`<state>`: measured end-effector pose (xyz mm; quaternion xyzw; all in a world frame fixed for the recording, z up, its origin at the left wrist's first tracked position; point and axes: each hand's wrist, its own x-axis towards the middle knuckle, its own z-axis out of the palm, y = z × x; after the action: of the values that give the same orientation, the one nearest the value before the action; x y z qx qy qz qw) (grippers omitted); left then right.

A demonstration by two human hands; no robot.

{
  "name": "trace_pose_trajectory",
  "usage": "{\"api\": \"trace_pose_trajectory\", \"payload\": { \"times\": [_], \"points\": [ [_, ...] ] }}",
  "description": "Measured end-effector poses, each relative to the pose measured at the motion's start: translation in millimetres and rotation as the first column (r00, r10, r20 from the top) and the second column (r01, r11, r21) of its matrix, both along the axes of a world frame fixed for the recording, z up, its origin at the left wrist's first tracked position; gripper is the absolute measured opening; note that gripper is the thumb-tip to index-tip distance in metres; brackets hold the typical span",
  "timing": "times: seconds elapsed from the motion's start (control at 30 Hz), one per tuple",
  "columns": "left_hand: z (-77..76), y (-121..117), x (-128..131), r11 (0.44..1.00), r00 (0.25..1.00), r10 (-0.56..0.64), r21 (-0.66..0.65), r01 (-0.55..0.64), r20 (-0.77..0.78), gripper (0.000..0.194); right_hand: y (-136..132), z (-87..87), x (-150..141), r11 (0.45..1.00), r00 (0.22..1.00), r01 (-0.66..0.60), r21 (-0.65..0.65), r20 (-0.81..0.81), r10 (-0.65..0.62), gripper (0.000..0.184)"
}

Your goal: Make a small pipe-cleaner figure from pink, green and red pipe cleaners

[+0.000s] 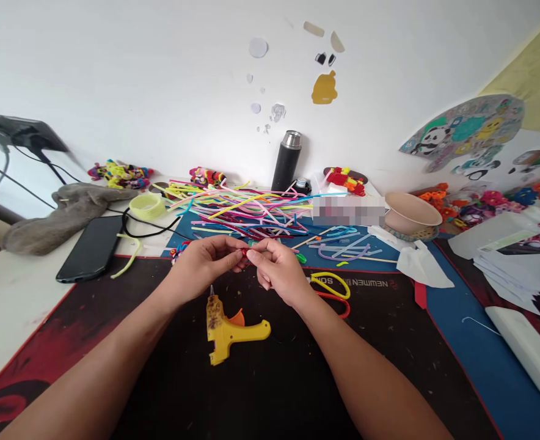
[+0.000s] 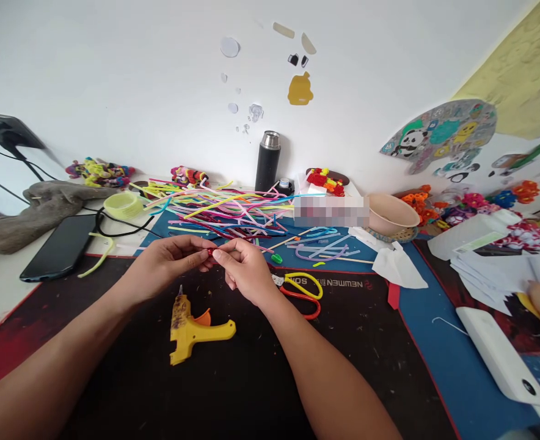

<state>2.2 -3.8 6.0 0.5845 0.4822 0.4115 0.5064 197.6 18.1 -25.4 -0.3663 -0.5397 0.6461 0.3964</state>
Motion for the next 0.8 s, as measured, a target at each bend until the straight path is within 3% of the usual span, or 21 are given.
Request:
{"api": "trace_pose_trajectory", "payload": {
  "times": [0.17, 0.43, 0.63, 0.8],
  "points": [
    [-3.9, -0.7, 6.3, 0.997, 0.994, 0.068, 0.044, -0.064, -0.089, 0.045, 1.1, -6.6, -2.2, 0.999, 0.999, 0.032, 0.04, 0.041, -0.033, 0.037],
    [-1.9, 4.8, 2.0, 0.992, 0.983, 0.042, -0.124, -0.02, 0.179, 0.056, 1.1, -1.4, -0.9, 0.999, 0.999, 0.038, -0.027, -0.026, -0.038, 0.04],
    [1.4, 3.0, -0.2, 0.999, 0.999, 0.052, 0.003, -0.052, -0.015, 0.051, 0.0, -3.8, -2.5, 1.0, 1.0, 0.002, 0.009, -0.015, -0.002, 0.035],
    [1.7, 1.7, 4.1, 0.998, 0.996, 0.064, -0.024, -0.063, 0.06, 0.044, -1.0, -1.5, -2.8, 0.999, 1.0, -0.012, 0.047, -0.003, 0.012, 0.036]
  ]
}}
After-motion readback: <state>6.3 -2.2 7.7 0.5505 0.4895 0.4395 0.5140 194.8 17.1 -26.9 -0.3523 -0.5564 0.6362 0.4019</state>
